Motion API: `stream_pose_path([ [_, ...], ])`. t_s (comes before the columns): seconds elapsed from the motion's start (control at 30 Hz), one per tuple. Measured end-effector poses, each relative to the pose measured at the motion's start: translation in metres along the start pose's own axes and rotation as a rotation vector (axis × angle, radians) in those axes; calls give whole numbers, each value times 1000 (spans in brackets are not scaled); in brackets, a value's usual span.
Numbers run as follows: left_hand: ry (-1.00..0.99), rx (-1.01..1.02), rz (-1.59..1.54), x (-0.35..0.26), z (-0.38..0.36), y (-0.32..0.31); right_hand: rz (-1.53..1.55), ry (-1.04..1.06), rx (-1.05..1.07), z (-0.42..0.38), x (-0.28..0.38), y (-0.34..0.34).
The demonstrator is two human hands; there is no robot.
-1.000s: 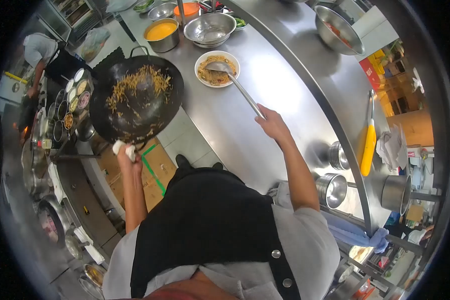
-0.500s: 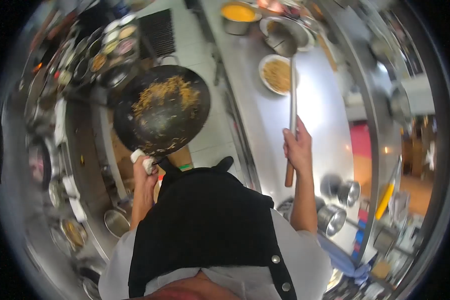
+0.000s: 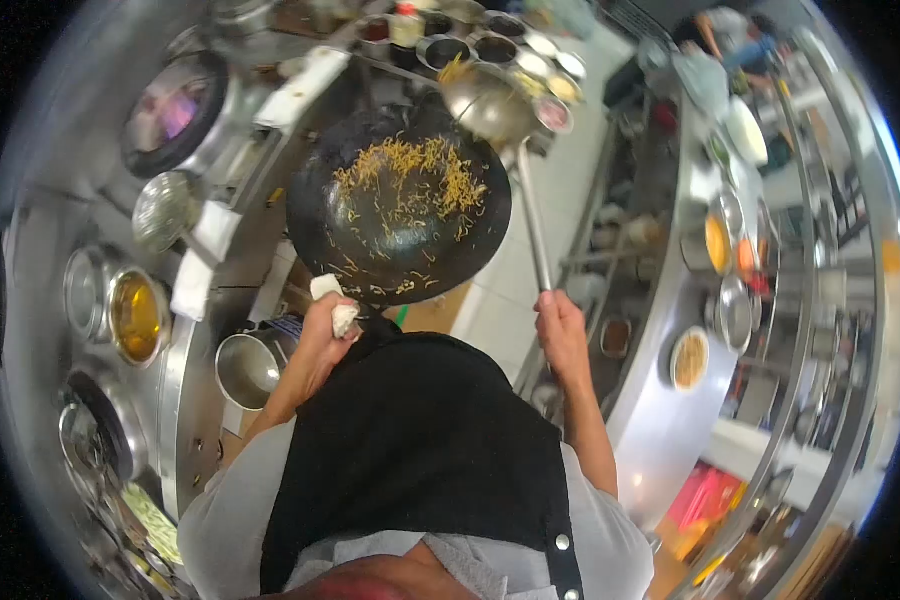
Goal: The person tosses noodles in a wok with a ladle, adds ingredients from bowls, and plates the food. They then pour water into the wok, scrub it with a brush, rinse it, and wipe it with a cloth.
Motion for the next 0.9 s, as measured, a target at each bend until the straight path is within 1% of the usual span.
stream_pose_path([
  [0.03,-19,-14,-36,-25,-3,17,-23,80,13,13,35,-34],
  [0.07,-43,-36,-57,-11,-14,-12,-14,103,79,22,43,-12],
  [0.1,-73,-49,-77,-26,-19,-10,-48,96,121,39,41,-29],
  [0.17,-95,-34,-174,-63,-19,17,-141,65,186,85,10,-90],
  [0.2,-113,-43,-204,-86,-18,35,-299,185,260,108,-7,-129],
  [0.23,-130,-52,-233,-98,-20,41,-371,227,291,119,3,-145],
  [0.3,-237,-149,-212,-124,-16,47,-509,327,350,146,24,-166],
  [0.37,-262,-233,-245,-153,-17,72,-391,350,406,155,70,-197],
  [0.4,-289,-200,-257,-171,-15,87,-310,351,431,148,117,-222],
  [0.43,-297,-205,-296,-188,-16,94,-229,346,454,148,148,-245],
  [0.47,-317,-204,-321,-203,-15,100,-110,306,510,155,159,-267],
  [0.5,-339,-200,-345,-217,-12,105,-111,300,534,167,157,-289],
  [0.57,-359,-136,-411,-246,-7,112,-114,294,581,211,128,-335],
  [0.6,-374,-102,-447,-258,-3,117,-219,303,648,249,96,-354],
  [0.7,-430,-361,-423,-302,26,130,-274,173,716,293,110,-398],
  [0.73,-436,-394,-446,-322,28,130,-160,36,772,300,128,-414],
  [0.83,-496,-256,-551,-363,78,158,-145,290,812,382,134,-480],
  [0.87,-413,-307,-605,-383,93,154,-197,344,829,427,131,-506],
  [0.9,-445,-360,-562,-395,116,160,-243,282,828,453,153,-531],
])
Point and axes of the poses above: each hand's wrist, its own z-axis towards the middle knuckle, its own y-axis out of the back of the hand, x = y × z, the point moved 3 cm from there along z, towards the middle knuckle, and after that the axes turned 12 degrees about z, right-handed, at the moved point
